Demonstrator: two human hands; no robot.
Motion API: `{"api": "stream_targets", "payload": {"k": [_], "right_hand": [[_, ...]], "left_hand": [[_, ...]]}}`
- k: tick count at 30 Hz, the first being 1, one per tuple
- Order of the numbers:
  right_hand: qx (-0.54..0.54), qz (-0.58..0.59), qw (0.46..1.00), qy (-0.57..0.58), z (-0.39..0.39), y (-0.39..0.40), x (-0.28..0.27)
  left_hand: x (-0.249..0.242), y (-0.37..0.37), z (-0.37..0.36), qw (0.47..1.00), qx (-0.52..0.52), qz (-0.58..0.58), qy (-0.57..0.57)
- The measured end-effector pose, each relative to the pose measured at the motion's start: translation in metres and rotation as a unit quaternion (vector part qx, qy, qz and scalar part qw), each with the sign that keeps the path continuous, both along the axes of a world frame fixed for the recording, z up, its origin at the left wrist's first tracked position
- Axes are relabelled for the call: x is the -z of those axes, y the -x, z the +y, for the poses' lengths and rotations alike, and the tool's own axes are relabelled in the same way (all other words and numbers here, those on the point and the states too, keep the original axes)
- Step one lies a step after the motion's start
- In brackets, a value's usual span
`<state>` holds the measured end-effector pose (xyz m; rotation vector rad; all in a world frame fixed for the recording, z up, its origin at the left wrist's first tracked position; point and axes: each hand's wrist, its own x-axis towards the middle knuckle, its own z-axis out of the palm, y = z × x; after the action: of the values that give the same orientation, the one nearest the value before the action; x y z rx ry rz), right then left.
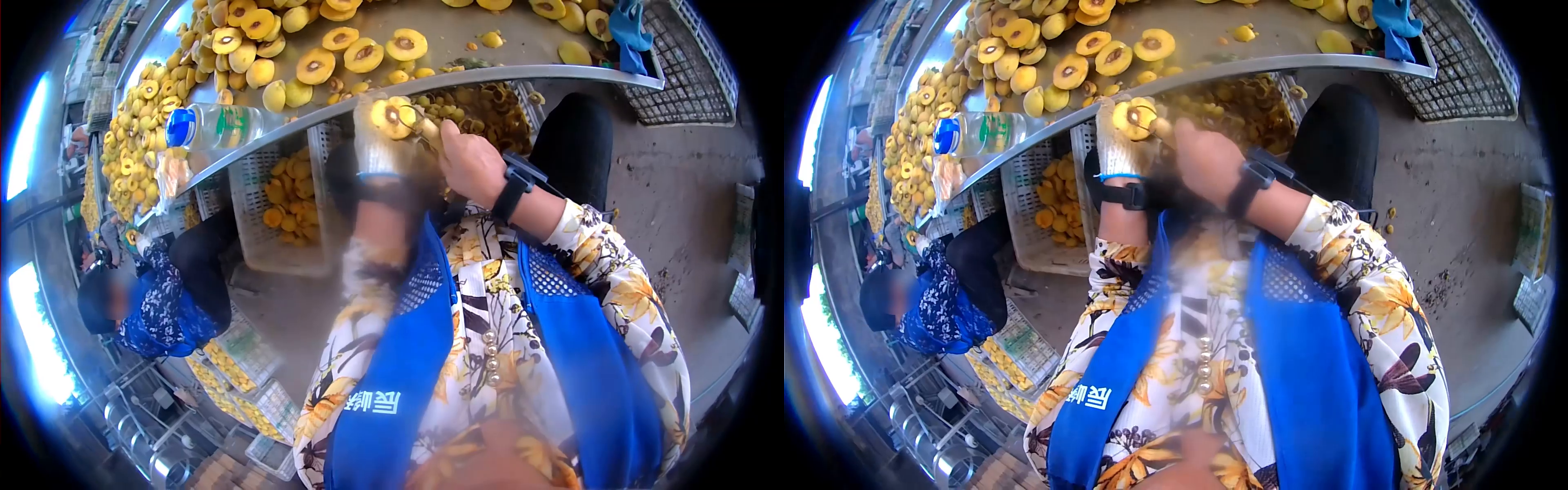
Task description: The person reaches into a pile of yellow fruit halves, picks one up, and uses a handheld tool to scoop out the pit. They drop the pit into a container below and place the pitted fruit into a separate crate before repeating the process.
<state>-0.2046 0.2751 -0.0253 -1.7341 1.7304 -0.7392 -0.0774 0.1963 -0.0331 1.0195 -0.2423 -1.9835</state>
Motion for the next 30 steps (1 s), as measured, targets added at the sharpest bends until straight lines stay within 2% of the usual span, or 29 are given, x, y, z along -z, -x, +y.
{"api": "stream_targets", "payload": {"k": [2, 3, 4, 6, 9, 11, 12, 13, 14, 15, 16, 17, 18, 20, 21, 24, 27, 30], "right_hand": [[-0.015, -0.05, 0.999, 0.015, -0.006, 0.01, -0.027], [-0.001, -0.09, 0.995, 0.036, -0.012, 0.016, -0.026], [0.001, -0.111, 0.993, 0.047, -0.019, 0.022, -0.021], [-0.06, -0.159, 0.985, 0.041, -0.032, 0.031, -0.012], [-0.1, -0.177, 0.97, 0.135, -0.039, 0.024, -0.006], [-0.01, -0.353, 0.935, 0.01, -0.037, 0.022, -0.009], [0.002, -0.345, 0.938, 0.027, -0.036, 0.019, -0.002], [0.014, -0.336, 0.941, 0.043, -0.036, 0.015, 0.004], [0.027, -0.327, 0.943, 0.059, -0.036, 0.012, 0.011], [0.096, -0.342, 0.934, -0.039, -0.036, 0.0, 0.016], [0.164, -0.351, 0.912, -0.135, -0.035, -0.01, 0.02], [0.138, -0.218, 0.966, -0.009, -0.027, -0.019, 0.023], [0.123, -0.189, 0.974, -0.024, -0.021, -0.019, 0.017], [0.093, -0.132, 0.985, -0.054, -0.012, -0.013, 0.001], [0.07, -0.132, 0.988, -0.035, -0.009, -0.009, -0.001], [0.008, -0.1, 0.993, -0.063, -0.003, -0.001, -0.013], [-0.036, -0.059, 0.998, -0.008, 0.0, 0.002, -0.005], [-0.031, -0.042, 0.999, -0.002, 0.002, 0.002, -0.005]], "left_hand": [[-0.005, -0.006, 0.003, 0.995, 0.028, -0.076, 0.066], [-0.014, -0.003, 0.001, 0.993, 0.065, -0.068, 0.071], [-0.024, 0.003, 0.002, 0.998, 0.054, -0.038, 0.009], [-0.031, -0.002, 0.004, 0.97, 0.163, -0.126, 0.126], [-0.037, -0.01, -0.001, 0.976, 0.191, 0.061, 0.091], [-0.033, -0.004, 0.011, 0.976, 0.104, 0.006, 0.193], [-0.032, 0.002, 0.02, 0.968, 0.062, -0.021, 0.241], [-0.035, 0.008, 0.027, 0.941, 0.051, -0.154, 0.298], [-0.033, 0.015, 0.029, 0.941, 0.012, -0.175, 0.29], [-0.031, 0.021, 0.03, 0.939, -0.027, -0.196, 0.281], [-0.03, 0.026, 0.026, 0.967, -0.092, -0.102, 0.213], [-0.035, 0.024, 0.027, 0.982, -0.096, -0.046, 0.157], [-0.045, 0.023, 0.028, 0.989, -0.106, 0.009, 0.099], [-0.035, 0.021, 0.025, 0.983, -0.145, 0.068, 0.094], [-0.028, 0.02, 0.018, 0.983, -0.164, -0.035, 0.071], [-0.01, 0.002, 0.008, 0.995, -0.04, -0.038, 0.081], [-0.012, 0.008, 0.011, 0.997, -0.034, 0.015, 0.069], [-0.012, 0.01, 0.014, 0.997, -0.034, 0.039, 0.065]]}}
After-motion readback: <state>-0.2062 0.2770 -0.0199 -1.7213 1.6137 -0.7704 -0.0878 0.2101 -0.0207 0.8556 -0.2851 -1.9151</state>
